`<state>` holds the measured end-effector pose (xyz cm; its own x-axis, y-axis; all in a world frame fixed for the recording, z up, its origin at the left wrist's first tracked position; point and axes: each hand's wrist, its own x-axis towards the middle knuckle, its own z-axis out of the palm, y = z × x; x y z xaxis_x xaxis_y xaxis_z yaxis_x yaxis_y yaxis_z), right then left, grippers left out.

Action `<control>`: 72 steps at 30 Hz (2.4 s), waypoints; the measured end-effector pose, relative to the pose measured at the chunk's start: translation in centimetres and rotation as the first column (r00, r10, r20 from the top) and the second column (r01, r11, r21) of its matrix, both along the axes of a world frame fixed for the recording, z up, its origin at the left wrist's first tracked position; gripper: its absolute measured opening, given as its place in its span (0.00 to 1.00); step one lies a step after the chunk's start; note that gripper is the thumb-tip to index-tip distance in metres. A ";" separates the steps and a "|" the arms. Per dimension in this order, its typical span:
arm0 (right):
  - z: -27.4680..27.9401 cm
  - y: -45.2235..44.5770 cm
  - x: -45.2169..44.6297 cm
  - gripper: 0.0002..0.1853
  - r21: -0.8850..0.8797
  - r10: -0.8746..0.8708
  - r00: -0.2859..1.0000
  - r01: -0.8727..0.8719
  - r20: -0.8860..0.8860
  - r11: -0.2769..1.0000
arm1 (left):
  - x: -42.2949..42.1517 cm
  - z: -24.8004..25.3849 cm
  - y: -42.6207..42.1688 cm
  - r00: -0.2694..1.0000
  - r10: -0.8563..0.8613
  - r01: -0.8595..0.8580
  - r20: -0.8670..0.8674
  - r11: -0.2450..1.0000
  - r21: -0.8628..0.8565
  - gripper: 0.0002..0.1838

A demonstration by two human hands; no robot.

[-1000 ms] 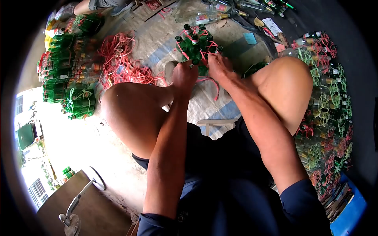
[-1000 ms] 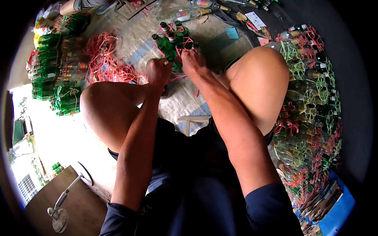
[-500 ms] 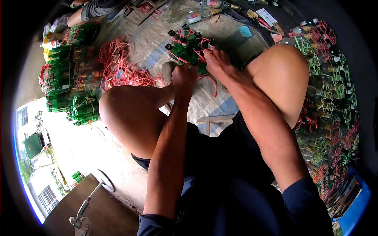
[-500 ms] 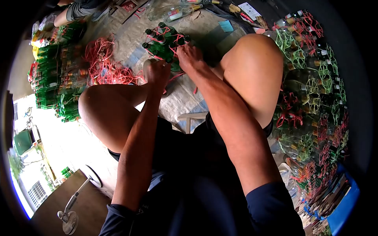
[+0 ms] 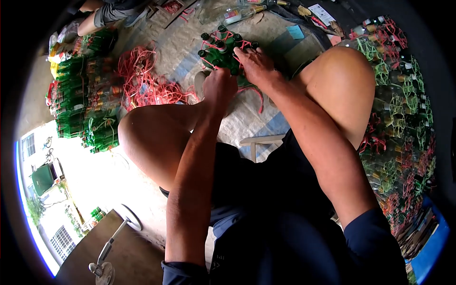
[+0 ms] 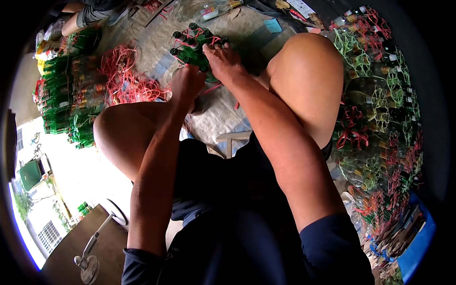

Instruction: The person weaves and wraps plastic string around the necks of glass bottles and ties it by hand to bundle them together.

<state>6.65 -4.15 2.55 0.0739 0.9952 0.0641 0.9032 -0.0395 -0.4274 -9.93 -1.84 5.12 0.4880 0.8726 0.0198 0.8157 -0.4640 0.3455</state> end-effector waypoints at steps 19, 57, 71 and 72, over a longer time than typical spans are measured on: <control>-1.1 0.6 0.9 0.36 -0.007 0.049 0.988 -0.051 -0.147 0.999 | 2.9 4.4 6.9 0.723 -0.512 0.522 -0.464 0.845 -0.119 0.10; 0.2 0.0 -0.2 0.41 -0.141 -0.088 0.973 0.058 -0.215 0.988 | -2.5 -4.7 0.3 0.481 0.698 -0.244 0.530 0.687 -0.684 0.15; 0.3 1.0 -0.4 0.42 -0.187 -0.087 0.982 0.055 -0.167 0.981 | -2.7 -6.4 0.6 0.319 0.822 -0.134 0.471 0.531 -0.837 0.13; 0.8 1.0 -0.7 0.42 -0.173 -0.083 0.986 0.057 -0.145 0.983 | -2.9 -6.4 0.5 0.312 0.818 -0.107 0.483 0.536 -0.838 0.13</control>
